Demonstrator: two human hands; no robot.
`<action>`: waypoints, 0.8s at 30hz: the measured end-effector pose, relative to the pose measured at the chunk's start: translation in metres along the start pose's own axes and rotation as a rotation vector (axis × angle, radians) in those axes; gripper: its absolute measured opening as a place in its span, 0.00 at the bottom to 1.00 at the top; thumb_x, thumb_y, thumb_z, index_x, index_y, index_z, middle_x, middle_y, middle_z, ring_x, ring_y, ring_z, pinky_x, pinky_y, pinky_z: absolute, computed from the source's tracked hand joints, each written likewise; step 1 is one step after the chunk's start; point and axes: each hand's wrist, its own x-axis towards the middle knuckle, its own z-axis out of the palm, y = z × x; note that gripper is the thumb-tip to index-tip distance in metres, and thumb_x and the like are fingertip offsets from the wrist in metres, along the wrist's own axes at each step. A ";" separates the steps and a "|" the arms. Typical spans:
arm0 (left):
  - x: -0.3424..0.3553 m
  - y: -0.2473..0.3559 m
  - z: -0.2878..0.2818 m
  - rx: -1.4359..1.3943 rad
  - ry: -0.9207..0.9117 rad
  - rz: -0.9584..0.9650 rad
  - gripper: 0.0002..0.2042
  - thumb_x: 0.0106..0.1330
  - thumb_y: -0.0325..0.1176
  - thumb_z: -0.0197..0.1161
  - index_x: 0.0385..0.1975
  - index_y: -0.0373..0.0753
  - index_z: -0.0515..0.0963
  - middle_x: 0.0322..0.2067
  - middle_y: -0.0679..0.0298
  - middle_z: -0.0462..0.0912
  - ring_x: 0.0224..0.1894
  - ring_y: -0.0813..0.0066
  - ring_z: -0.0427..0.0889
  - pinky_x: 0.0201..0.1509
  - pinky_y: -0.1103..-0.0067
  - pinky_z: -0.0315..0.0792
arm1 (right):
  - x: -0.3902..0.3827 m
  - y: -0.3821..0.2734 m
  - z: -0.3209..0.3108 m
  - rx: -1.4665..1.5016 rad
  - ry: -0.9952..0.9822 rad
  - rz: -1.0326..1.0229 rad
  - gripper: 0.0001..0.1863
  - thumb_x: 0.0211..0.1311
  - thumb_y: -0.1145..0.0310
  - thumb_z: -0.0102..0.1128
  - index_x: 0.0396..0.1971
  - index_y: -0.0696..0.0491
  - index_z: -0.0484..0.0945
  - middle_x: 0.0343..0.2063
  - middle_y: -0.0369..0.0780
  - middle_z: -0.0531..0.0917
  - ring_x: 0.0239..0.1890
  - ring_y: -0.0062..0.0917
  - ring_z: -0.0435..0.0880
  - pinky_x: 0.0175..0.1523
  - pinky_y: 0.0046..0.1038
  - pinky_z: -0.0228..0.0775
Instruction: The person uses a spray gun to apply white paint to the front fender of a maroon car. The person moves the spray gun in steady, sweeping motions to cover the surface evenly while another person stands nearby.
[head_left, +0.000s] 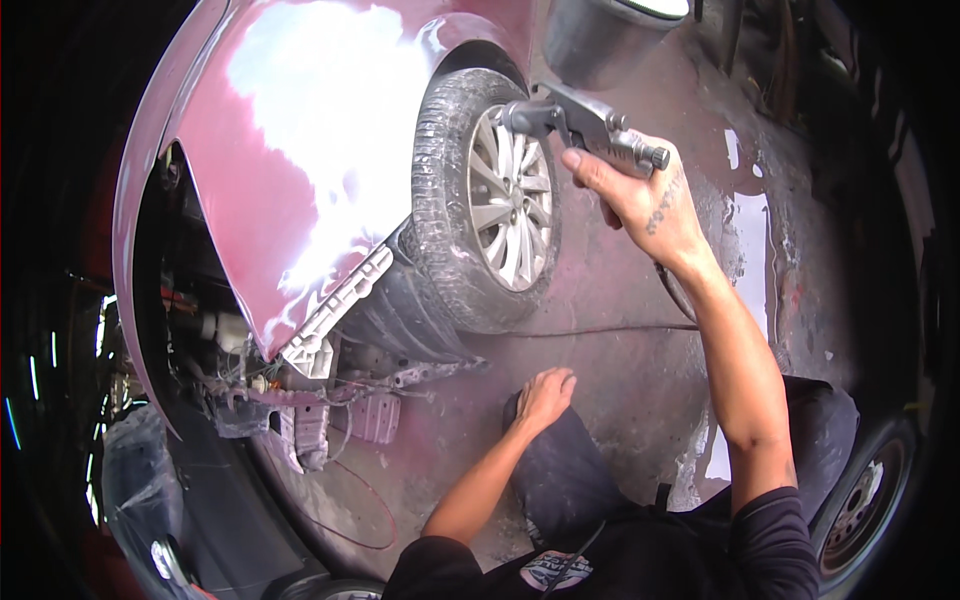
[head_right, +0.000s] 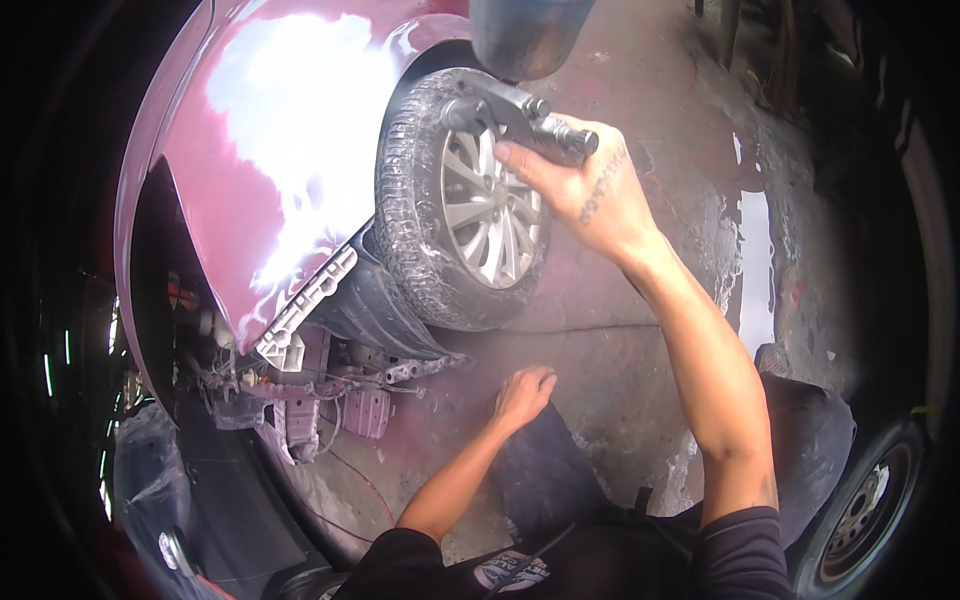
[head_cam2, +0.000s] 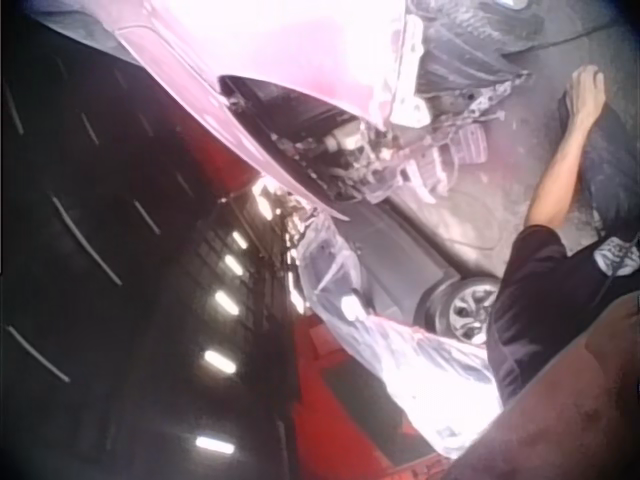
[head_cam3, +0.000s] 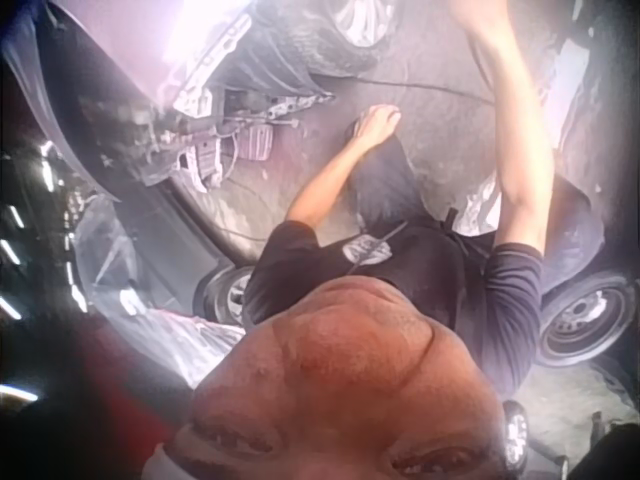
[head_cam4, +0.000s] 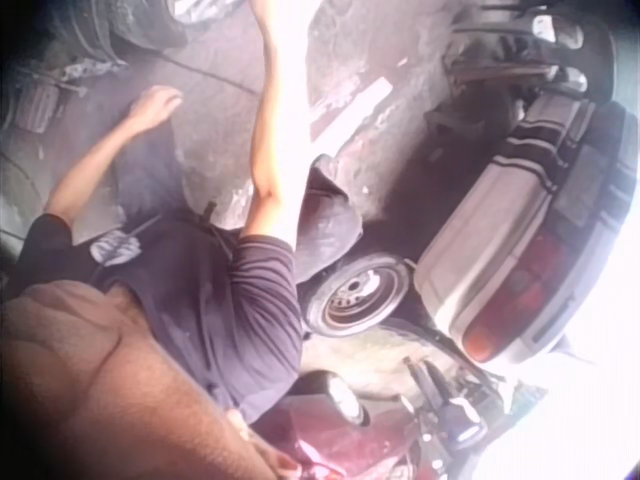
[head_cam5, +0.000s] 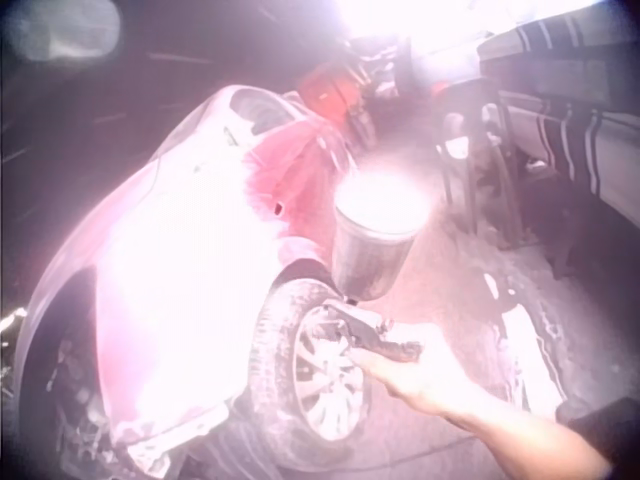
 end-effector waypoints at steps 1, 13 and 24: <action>0.000 0.001 -0.001 0.001 -0.004 -0.002 0.15 0.74 0.40 0.60 0.50 0.38 0.84 0.49 0.50 0.87 0.52 0.43 0.84 0.56 0.55 0.77 | -0.003 0.000 -0.001 0.030 -0.047 0.031 0.19 0.64 0.63 0.72 0.50 0.60 0.87 0.33 0.40 0.90 0.35 0.16 0.82 0.44 0.27 0.75; -0.001 -0.007 0.002 0.013 0.000 -0.009 0.16 0.74 0.41 0.60 0.51 0.38 0.84 0.50 0.51 0.87 0.53 0.43 0.83 0.57 0.55 0.76 | 0.070 0.013 0.001 -0.115 0.130 -0.072 0.21 0.64 0.55 0.69 0.46 0.58 0.88 0.31 0.46 0.90 0.34 0.29 0.88 0.45 0.33 0.77; 0.001 -0.004 0.002 0.032 -0.024 -0.054 0.16 0.73 0.41 0.60 0.52 0.38 0.86 0.51 0.52 0.88 0.54 0.47 0.85 0.59 0.59 0.77 | 0.062 0.008 -0.003 -0.083 0.081 -0.058 0.22 0.64 0.54 0.69 0.46 0.58 0.89 0.30 0.44 0.90 0.34 0.25 0.87 0.45 0.30 0.77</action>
